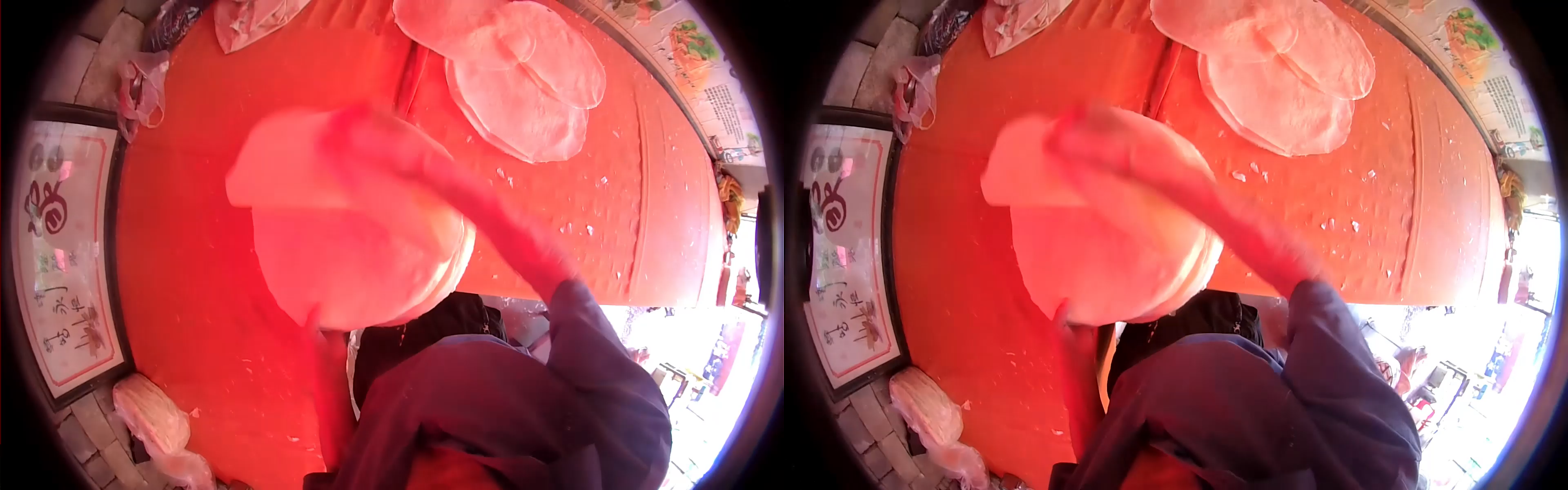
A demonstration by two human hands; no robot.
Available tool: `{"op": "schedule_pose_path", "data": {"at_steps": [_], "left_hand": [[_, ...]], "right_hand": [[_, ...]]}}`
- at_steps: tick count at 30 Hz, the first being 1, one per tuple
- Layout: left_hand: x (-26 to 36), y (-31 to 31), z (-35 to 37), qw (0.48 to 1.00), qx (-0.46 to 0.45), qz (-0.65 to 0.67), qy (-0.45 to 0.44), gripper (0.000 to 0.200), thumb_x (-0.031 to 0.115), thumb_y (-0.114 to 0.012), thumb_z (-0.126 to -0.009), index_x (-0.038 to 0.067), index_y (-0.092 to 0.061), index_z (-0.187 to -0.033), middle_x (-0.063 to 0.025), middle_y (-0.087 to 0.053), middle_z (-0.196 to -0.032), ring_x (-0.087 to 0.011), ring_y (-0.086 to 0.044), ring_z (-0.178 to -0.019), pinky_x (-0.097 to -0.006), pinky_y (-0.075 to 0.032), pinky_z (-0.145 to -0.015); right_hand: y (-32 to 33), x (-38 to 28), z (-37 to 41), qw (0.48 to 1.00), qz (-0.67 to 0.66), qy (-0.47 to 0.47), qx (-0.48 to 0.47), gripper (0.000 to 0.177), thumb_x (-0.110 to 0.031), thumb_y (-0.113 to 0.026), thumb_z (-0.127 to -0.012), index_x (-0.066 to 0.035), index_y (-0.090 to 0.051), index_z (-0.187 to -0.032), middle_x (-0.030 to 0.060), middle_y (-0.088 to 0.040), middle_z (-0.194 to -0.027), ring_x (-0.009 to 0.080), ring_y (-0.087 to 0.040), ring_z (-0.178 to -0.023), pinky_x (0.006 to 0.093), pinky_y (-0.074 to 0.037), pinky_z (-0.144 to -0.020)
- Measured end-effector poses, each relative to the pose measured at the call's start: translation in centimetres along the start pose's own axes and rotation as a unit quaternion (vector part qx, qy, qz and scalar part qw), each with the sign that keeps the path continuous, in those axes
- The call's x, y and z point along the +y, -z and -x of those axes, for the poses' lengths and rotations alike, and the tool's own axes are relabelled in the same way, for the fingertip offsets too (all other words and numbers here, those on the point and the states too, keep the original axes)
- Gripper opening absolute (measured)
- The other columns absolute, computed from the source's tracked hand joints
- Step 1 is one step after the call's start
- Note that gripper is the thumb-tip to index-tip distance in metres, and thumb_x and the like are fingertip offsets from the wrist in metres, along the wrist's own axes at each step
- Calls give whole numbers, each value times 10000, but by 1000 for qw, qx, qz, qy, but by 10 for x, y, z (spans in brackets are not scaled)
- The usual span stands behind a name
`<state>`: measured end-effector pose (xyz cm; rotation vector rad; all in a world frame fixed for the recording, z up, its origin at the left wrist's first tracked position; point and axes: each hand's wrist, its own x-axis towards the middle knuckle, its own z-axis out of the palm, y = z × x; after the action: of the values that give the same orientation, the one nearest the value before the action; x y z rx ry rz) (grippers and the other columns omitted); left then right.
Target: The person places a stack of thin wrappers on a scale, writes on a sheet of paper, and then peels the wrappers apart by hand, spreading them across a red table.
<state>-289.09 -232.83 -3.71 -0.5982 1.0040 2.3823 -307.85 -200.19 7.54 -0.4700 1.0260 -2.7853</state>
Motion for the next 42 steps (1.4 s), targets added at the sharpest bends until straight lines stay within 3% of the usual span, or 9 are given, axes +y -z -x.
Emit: {"op": "schedule_pose_path", "data": {"at_steps": [5, 10, 13, 14, 17, 19, 25, 33, 42], "left_hand": [[19, -93, 21, 997, 75, 2, 1, 541, 231, -477, -957, 23, -325, -1433, -114, -416, -1441, -268, -410, -1323, -440, -349, -1102], [27, -98, 25, 997, 55, -55, -31, 492, 212, -482, -968, 30, -351, -1406, -97, -438, -1402, -247, -438, -1275, -417, -372, -1056], [31, -106, 23, 989, 1, -116, -88, 448, 195, -490, -973, 35, -381, -1376, -84, -466, -1359, -230, -472, -1226, -399, -401, -1011], [34, -112, 22, 984, -16, -140, -108, 433, 189, -493, -974, 36, -391, -1367, -80, -475, -1345, -224, -483, -1210, -393, -410, -996], [41, -132, 15, 961, -59, -222, -154, 390, 171, -502, -979, 40, -422, -1337, -67, -503, -1302, -207, -517, -1162, -375, -439, -952], [43, -143, 10, 950, -64, -256, -166, 375, 165, -504, -980, 42, -432, -1327, -63, -513, -1288, -201, -528, -1145, -369, -449, -937], [34, -112, 12, 990, -9, -65, -121, 283, 1, -580, -910, 19, -515, -1184, -77, -570, -1067, -175, -580, -991, -308, -491, -831], [32, -113, 20, 989, 38, -66, -127, 369, 88, -583, -936, 15, -467, -1279, -106, -564, -1194, -188, -572, -1086, -336, -487, -891], [32, -127, 12, 968, -7, -146, -204, 332, 141, -541, -981, 16, -476, -1282, -89, -571, -1200, -219, -584, -1074, -344, -501, -883]], "right_hand": [[-19, -196, -74, 665, 649, 353, 107, 103, -78, -584, -840, -68, -650, -920, 29, -605, -868, 141, -560, -839, 294, -462, -756], [183, -283, -50, 818, 454, 69, 348, 188, -108, -538, -893, 7, -652, -988, 108, -677, -921, 170, -639, -736, 284, -522, -622], [150, -189, -4, 589, 708, 154, 358, 226, -232, -581, -897, -18, -632, -845, 20, -637, -718, 190, -599, -641, 324, -469, -573], [60, -138, 2, 771, 485, 28, 412, 204, -195, -631, -872, -3, -654, -938, 45, -656, -781, 199, -624, -688, 345, -495, -618], [-25, 13, 59, 847, 430, -129, 285, 365, -261, -657, -866, -59, -623, -1168, 125, -677, -967, 237, -624, -987, 342, -476, -902], [-98, -14, 56, 775, 578, -236, -98, 486, -276, -674, -858, -69, -575, -1287, 134, -644, -1131, 223, -604, -1072, 396, -463, -957], [-46, 42, 84, 909, 402, -106, -16, 380, -190, -677, -749, -53, -657, -1103, 164, -660, -842, 297, -652, -861, 357, -504, -773], [-89, 81, 88, 690, 707, -136, -75, 351, -344, -723, -760, -80, -694, -990, 117, -671, -801, 287, -650, -766, 399, -505, -709], [-94, 63, 91, 716, 687, -121, -36, 335, -323, -724, -727, -82, -692, -957, 100, -675, -837, 269, -654, -802, 378, -499, -735]]}}
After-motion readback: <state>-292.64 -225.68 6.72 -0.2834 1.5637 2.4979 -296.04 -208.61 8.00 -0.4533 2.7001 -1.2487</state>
